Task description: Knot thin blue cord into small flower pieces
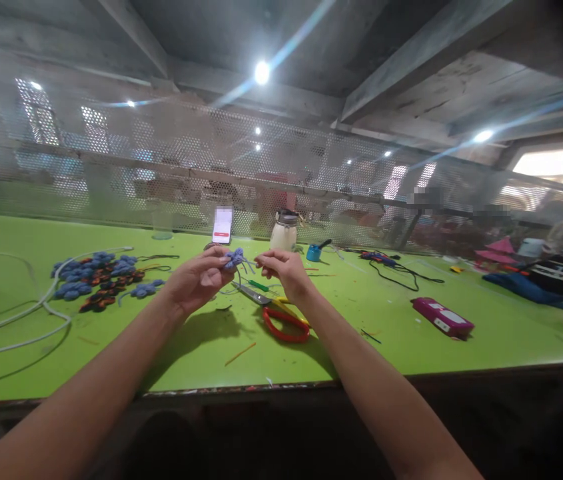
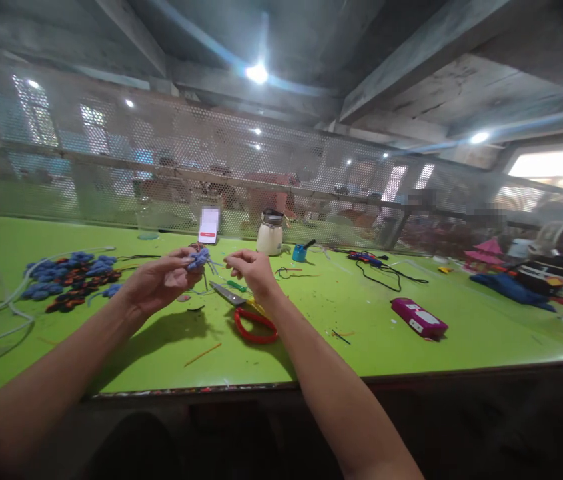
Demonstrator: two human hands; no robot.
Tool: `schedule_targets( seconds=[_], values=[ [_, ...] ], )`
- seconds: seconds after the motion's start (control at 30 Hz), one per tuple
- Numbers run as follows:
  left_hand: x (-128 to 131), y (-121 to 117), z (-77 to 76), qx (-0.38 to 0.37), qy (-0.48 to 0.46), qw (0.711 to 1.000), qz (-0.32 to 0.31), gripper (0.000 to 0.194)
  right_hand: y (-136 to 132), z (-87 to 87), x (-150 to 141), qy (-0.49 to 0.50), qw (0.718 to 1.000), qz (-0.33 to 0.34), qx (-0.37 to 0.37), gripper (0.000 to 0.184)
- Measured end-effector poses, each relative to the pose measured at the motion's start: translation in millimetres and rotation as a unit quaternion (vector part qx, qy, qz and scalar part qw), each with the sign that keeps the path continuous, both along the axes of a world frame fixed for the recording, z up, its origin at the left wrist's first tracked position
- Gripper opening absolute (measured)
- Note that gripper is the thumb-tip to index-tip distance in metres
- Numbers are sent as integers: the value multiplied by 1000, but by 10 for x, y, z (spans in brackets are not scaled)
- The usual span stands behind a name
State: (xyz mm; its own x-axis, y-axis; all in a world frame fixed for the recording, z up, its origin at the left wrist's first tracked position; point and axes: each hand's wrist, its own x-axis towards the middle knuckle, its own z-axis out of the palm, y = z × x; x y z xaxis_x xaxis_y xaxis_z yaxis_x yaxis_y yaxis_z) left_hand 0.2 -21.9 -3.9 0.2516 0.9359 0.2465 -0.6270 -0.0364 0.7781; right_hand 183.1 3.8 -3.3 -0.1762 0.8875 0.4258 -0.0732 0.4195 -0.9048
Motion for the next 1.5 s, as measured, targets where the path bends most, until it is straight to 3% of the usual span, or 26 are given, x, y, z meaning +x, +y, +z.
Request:
schedule_targets(
  seconds=[0.17, 0.4, 0.53, 0.73, 1.03, 1.17, 1.27, 1.5],
  values=[
    [-24, -10, 2, 47, 33, 998, -18, 14, -71, -44, -102, -18, 994, 106, -7, 27],
    [-17, -47, 1, 109, 74, 991, -27, 30, -36, -50, -64, 30, 995, 93, 29, 22],
    [7, -62, -7, 149, 106, 983, -17, 31, -21, -37, -57, 73, 990, 117, -14, 26],
    [58, -34, -11, 186, 139, 972, 47, 29, -47, -63, -137, 96, 983, 143, -59, 38],
    [72, -23, -11, 177, 158, 970, 47, 35, -59, -90, -199, 48, 997, 35, -47, 29],
    [73, -40, -11, 151, 141, 978, 30, 35, -32, -81, -134, -38, 996, -26, 72, 20],
    [66, -23, -36, 126, 138, 982, 21, 33, -6, -101, -104, -128, 974, -74, 171, 17],
    [43, 10, -38, 85, 164, 983, 13, 31, 42, -104, -75, -168, 959, -116, 196, 17]
  ],
)
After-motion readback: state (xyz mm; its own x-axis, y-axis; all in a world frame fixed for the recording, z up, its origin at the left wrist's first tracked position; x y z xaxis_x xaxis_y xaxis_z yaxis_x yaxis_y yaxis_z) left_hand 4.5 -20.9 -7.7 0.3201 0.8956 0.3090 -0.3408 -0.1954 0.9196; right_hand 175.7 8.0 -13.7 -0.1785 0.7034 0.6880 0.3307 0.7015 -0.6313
